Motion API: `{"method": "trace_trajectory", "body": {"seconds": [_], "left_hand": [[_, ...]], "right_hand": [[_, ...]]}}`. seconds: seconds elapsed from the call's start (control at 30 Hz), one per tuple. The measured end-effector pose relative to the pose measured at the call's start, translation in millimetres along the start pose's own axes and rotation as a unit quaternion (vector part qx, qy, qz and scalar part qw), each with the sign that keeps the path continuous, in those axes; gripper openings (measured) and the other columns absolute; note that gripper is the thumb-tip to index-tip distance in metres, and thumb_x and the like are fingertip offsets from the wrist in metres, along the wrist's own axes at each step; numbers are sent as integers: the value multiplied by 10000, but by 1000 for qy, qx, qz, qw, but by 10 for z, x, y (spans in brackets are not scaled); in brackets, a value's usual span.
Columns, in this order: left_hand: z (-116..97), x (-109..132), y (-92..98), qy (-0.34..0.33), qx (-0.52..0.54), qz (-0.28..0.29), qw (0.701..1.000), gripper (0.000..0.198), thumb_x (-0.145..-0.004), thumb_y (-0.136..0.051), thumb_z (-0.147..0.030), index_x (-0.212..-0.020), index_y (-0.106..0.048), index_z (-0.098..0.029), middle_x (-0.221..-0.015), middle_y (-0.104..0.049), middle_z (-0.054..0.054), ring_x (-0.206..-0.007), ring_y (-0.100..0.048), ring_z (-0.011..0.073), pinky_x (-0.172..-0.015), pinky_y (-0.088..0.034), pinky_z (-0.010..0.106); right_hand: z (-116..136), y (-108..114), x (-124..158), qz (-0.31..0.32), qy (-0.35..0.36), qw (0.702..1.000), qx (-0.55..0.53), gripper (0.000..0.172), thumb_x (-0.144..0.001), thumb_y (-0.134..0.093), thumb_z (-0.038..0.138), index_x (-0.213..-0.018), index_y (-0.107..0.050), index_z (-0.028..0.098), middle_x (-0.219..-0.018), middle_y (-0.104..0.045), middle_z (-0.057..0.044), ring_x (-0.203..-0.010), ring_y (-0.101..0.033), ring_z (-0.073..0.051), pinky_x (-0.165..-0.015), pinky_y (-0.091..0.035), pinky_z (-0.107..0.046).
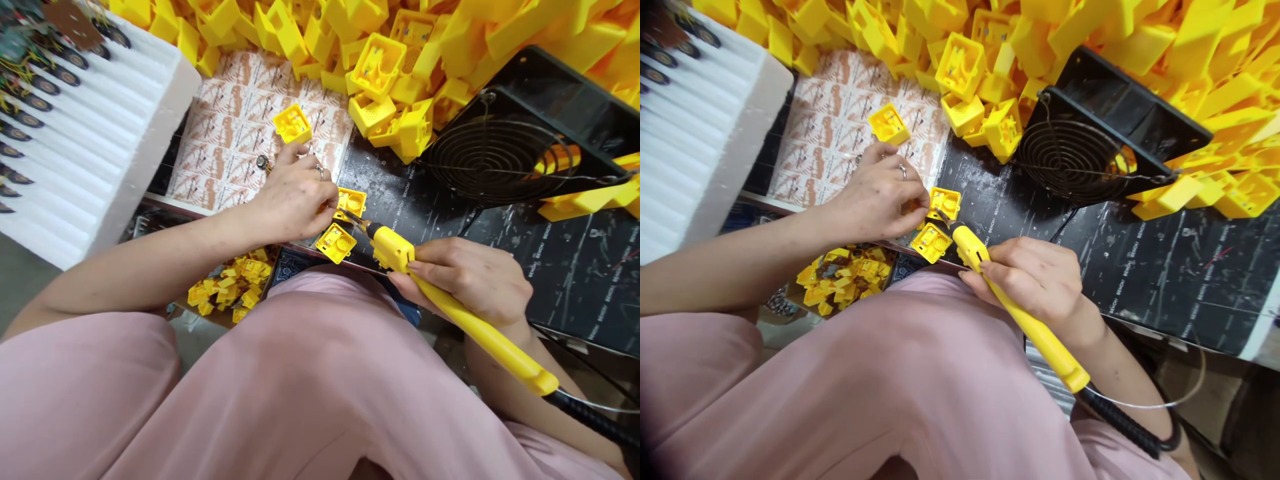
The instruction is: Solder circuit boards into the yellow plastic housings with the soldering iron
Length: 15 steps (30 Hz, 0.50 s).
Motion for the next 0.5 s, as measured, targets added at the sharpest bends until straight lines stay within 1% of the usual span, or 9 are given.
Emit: {"method": "trace_trajectory", "body": {"seconds": [0.07, 0.17, 0.3, 0.37, 0.43, 0.5], "left_hand": [[5, -8, -11, -3, -2, -2, 1000, 286, -888, -514, -297, -779, -776, -257, -776, -739, 32, -948, -657, 257, -1124, -414, 581], [13, -20, -31, -10, 1, 4, 1000, 293, -888, -515, -305, -794, -785, -243, -749, -725, 30, -946, -654, 255, -1123, -410, 578], [15, -30, -37, -9, 8, 3, 1000, 294, -896, -516, -310, -802, -785, -238, -748, -726, 27, -945, -647, 249, -1129, -407, 564], [13, -32, -31, -5, 6, -2, 1000, 294, -890, -518, -312, -783, -780, -233, -736, -720, 31, -932, -647, 251, -1123, -413, 573], [9, -34, -29, -7, 3, 1, 1000, 296, -884, -517, -311, -772, -778, -228, -723, -713, 36, -919, -650, 254, -1112, -421, 582], [8, -35, -32, -15, 2, 7, 1000, 294, -879, -515, -309, -778, -778, -227, -718, -709, 37, -914, -651, 254, -1107, -426, 586]], "right_hand": [[0, 15, -51, 13, 20, 1000, -9, 209, -867, -807, 165, -898, -607, 218, -750, -715, -6, -623, -681, -133, -558, -564, -238], [16, 70, -88, 30, 27, 999, -16, 188, -871, -802, 165, -902, -620, 199, -773, -709, -11, -641, -670, -135, -597, -573, -259], [22, 137, -63, 44, -30, 999, -14, 168, -875, -798, 133, -893, -635, 169, -815, -702, -21, -723, -673, -115, -670, -564, -237], [21, 126, -50, 48, -37, 998, -1, 163, -888, -792, 142, -883, -630, 168, -792, -687, -9, -718, -663, -101, -667, -551, -221], [26, 103, -60, 35, -12, 999, -11, 190, -872, -812, 149, -888, -624, 170, -772, -679, 2, -691, -648, -97, -644, -544, -216], [21, 83, -86, 25, 12, 999, -25, 211, -850, -827, 142, -900, -623, 166, -776, -686, -10, -676, -644, -113, -620, -549, -239]]}}
Point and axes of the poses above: each hand's wrist, its own x-axis away from the middle knuckle, its own y-axis out of the back of the hand, z = x × y, the point moved 4 cm from there along -x, towards the middle knuckle
